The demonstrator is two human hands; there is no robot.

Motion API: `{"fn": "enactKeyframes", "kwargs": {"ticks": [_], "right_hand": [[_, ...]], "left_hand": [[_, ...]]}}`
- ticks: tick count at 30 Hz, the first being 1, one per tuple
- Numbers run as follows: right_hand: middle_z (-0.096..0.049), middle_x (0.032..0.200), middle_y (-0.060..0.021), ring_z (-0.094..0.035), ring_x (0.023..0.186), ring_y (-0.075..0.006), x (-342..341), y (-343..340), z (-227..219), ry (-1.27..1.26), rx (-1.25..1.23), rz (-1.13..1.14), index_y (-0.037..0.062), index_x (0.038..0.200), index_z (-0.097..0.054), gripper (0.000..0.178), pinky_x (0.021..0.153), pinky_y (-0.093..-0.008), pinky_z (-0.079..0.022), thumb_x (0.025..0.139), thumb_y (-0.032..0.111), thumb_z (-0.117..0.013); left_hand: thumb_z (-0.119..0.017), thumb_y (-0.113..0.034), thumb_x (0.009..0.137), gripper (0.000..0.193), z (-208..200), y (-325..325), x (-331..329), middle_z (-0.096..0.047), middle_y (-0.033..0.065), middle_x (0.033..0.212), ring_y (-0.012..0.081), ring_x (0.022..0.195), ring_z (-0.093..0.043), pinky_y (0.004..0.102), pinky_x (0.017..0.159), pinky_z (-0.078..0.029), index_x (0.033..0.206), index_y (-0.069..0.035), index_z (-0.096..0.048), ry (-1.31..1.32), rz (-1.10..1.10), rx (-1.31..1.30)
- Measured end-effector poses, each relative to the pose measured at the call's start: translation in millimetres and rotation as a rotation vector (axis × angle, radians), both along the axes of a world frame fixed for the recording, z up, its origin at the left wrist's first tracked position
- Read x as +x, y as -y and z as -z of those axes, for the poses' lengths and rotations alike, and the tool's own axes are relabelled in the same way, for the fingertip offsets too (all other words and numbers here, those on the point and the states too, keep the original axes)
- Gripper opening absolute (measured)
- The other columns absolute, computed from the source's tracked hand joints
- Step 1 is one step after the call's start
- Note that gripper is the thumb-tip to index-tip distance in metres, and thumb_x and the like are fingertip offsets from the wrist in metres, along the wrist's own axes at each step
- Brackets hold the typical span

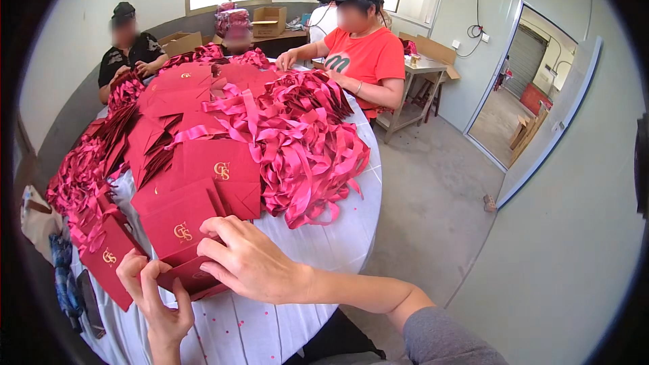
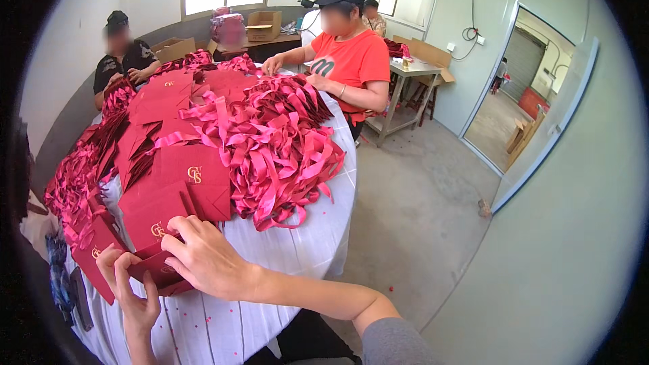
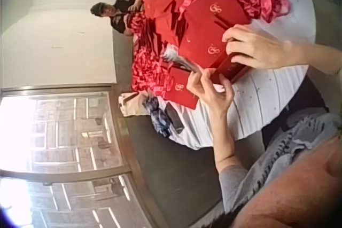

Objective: The person attaches ribbon handles to paper gift bags by threading pink ribbons into the bags by hand, then folds and opens the gift bags.

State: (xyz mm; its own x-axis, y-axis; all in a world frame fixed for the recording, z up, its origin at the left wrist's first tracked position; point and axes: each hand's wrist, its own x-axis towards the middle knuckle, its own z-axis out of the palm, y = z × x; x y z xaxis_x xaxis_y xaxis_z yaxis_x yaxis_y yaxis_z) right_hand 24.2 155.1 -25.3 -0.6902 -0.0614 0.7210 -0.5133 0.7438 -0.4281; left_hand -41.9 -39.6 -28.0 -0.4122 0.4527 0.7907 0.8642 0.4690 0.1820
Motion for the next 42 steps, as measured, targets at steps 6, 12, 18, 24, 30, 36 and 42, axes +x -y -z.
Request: {"fn": "enactKeyframes", "kwargs": {"ticks": [6, 12, 18, 24, 30, 36, 42], "right_hand": [[-0.051, 0.111, -0.016, -0.054, 0.097, -0.0322, -4, 3, 2, -0.008, 0.007, 0.025, 0.0023, 0.096, -0.056, 0.02, 0.084, -0.041, -0.047, 0.082, 0.009, -0.068], [-0.052, 0.111, -0.016, -0.055, 0.099, -0.0324, -6, 3, 6, -0.063, -0.018, -0.042, 0.0018, 0.095, -0.056, 0.02, 0.083, -0.0407, -0.046, 0.081, 0.008, -0.069], [-0.054, 0.109, -0.0151, -0.055, 0.096, -0.031, -4, 4, 8, -0.136, -0.063, -0.133, 0.0019, 0.089, -0.057, 0.018, 0.08, -0.0399, -0.046, 0.077, 0.004, -0.07], [-0.057, 0.106, -0.0134, -0.057, 0.085, -0.0293, -8, 3, 5, -0.186, -0.097, -0.174, 0.0023, 0.086, -0.06, 0.017, 0.073, -0.0381, -0.047, 0.074, 0.001, -0.072], [-0.061, 0.104, -0.0124, -0.06, 0.085, -0.0274, -4, -7, 1, -0.162, -0.056, -0.151, 0.0038, 0.086, -0.063, 0.021, 0.071, -0.0358, -0.048, 0.069, 0.0, -0.075], [-0.061, 0.103, -0.0141, -0.06, 0.081, -0.0246, -2, -8, 0, -0.118, -0.078, -0.176, 0.0022, 0.085, -0.064, 0.018, 0.067, -0.0321, -0.049, 0.07, -0.001, -0.075], [-0.06, 0.104, -0.0155, -0.061, 0.08, -0.0252, -3, -7, 5, -0.124, -0.087, -0.17, 0.0022, 0.086, -0.064, 0.016, 0.067, -0.0321, -0.049, 0.073, 0.0, -0.074]], "left_hand": [[-0.06, 0.003, 0.063, 0.034, -2, 3, 0, -0.048, 0.0146, 0.094, 0.0363, 0.099, -0.045, 0.0522, 0.093, -0.035, 0.096, -0.003, -0.054, -0.148, 0.017, -0.061], [-0.063, 0.002, 0.064, 0.029, -5, 9, -3, -0.054, 0.0107, 0.085, 0.0333, 0.095, -0.047, 0.05, 0.096, -0.032, 0.091, -0.004, -0.055, 0.014, 0.002, -0.062], [-0.067, -0.002, 0.061, 0.019, -16, 7, -1, -0.055, 0.007, 0.076, 0.0308, 0.093, -0.049, 0.0532, 0.107, -0.026, 0.078, -0.007, -0.058, 0.049, 0.003, -0.056], [-0.07, -0.005, 0.058, 0.019, -28, 12, -2, -0.057, 0.0036, 0.076, 0.0285, 0.096, -0.054, 0.0574, 0.112, -0.022, 0.074, -0.008, -0.059, 0.019, 0.006, -0.121], [-0.076, -0.007, 0.058, 0.019, -31, 6, -1, -0.055, 0.0004, 0.066, 0.0247, 0.085, -0.055, 0.0578, 0.111, -0.023, 0.072, -0.01, -0.064, 0.043, 0.067, -0.104], [-0.077, -0.007, 0.061, 0.021, -27, 8, 4, -0.053, -0.0007, 0.065, 0.0233, 0.079, -0.053, 0.0527, 0.106, -0.028, 0.079, -0.011, -0.066, 0.028, 0.107, -0.102], [-0.076, -0.007, 0.062, 0.02, -21, 8, 1, -0.054, 0.0006, 0.068, 0.0248, 0.085, -0.054, 0.0546, 0.106, -0.027, 0.078, -0.01, -0.065, 0.052, 0.091, -0.101]]}}
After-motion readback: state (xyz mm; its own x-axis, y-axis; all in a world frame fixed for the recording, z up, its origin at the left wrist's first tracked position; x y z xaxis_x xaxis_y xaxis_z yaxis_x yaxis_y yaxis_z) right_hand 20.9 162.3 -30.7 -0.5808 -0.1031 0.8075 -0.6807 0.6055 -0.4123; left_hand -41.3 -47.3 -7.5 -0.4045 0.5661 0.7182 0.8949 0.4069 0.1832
